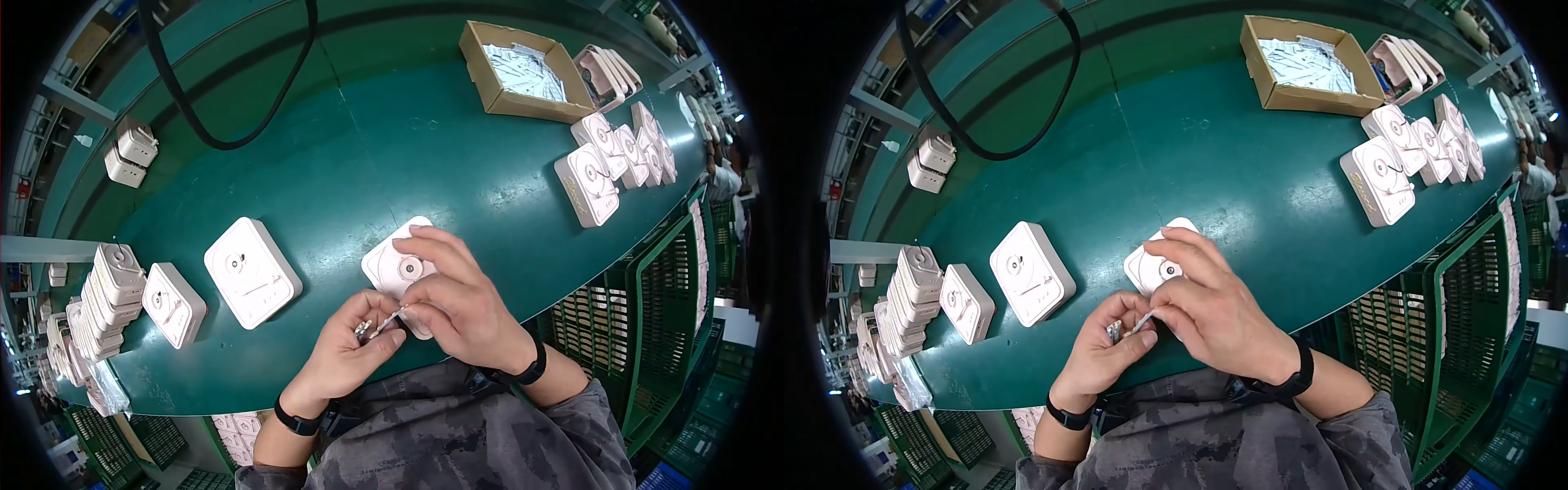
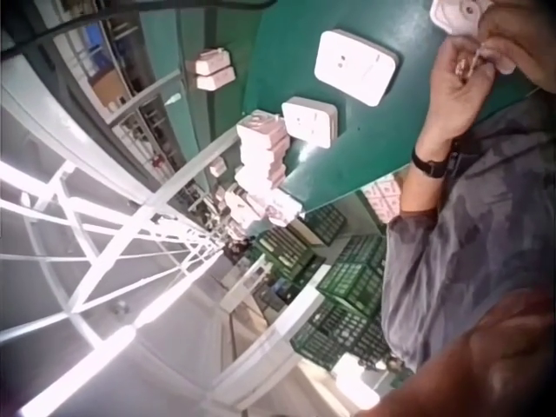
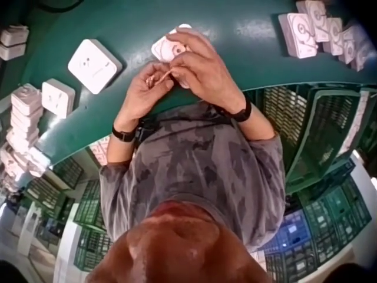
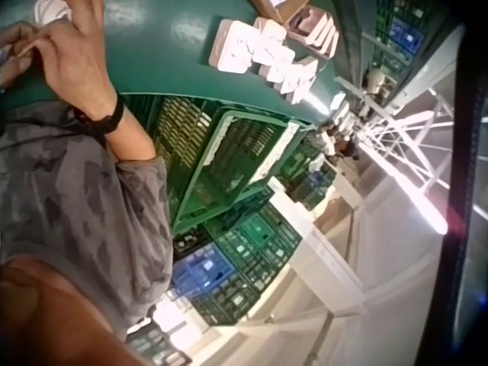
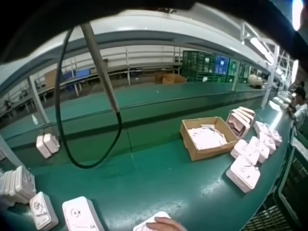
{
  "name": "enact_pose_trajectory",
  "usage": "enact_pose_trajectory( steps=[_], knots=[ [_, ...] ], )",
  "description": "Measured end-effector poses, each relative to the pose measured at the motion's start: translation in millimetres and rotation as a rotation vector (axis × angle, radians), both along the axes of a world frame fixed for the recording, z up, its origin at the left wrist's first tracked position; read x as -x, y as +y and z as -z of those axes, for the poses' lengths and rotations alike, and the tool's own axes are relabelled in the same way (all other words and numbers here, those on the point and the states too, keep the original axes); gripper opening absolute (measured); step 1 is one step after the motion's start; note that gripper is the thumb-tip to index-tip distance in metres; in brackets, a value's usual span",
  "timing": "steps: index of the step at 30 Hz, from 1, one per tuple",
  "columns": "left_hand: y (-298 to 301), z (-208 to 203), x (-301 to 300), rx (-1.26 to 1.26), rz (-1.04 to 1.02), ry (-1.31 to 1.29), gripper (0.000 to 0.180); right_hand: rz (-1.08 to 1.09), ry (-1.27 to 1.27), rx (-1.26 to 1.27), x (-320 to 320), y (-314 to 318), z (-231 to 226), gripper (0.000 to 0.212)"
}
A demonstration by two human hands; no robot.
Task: The person picks up a white component and a strip of lights by hand, then presses the strip into the center of the component. After repeating this process for several units, the person places the assembled devices onto the green workbench.
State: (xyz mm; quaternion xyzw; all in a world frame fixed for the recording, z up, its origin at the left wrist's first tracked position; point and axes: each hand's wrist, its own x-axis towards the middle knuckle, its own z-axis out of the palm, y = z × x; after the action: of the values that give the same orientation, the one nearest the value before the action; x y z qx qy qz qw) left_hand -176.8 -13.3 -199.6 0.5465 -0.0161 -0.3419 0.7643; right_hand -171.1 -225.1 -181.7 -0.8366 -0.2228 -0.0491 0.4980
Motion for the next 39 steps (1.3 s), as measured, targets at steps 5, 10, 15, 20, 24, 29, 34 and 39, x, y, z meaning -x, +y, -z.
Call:
enact_pose_trajectory(
  steps=[5, 10, 15, 20, 24, 29, 34, 39],
  knots=[
    [24.7, 0.9, -1.3, -0.386, -0.052, -0.144, 0.025, 0.181, 0.058, 0.042, -0.6, -34.8, -10.7, 0.011],
    [4.9, -28.7, -21.4, -0.455, -0.067, -0.4, 0.017, 0.039, 0.064, -0.017, -2.7, -21.5, -10.8, 0.012],
    [-11.6, -9.1, -23.5, -0.432, -0.016, -0.634, 0.017, 0.084, 0.086, -0.088, -6.9, -19.4, -4.1, 0.014],
    [-20.8, 4.2, -31.1, -0.47, -0.175, -0.505, 0.012, 0.254, -0.017, 0.142, -20.4, -18.3, 18.2, 0.019],
    [-28.6, 7.9, -37.6, -0.566, -0.167, -0.618, 0.01, 0.247, 0.037, 0.048, -17.7, -10.8, 33.7, 0.016],
    [-31.3, -3.4, -43.6, -0.683, -0.08, -0.71, 0.009, 0.23, 0.041, 0.015, -20.2, -12.8, 39.5, 0.01],
    [-35.0, -3.5, -47.2, -0.697, -0.07, -0.75, 0.008, 0.288, 0.005, -0.066, -19.2, -9.9, 40.3, 0.008],
    [-34.4, 1.5, -47.5, -0.651, -0.101, -0.691, 0.008, 0.209, -0.099, 0.048, -24.3, -9.8, 39.5, 0.01]
  ],
)
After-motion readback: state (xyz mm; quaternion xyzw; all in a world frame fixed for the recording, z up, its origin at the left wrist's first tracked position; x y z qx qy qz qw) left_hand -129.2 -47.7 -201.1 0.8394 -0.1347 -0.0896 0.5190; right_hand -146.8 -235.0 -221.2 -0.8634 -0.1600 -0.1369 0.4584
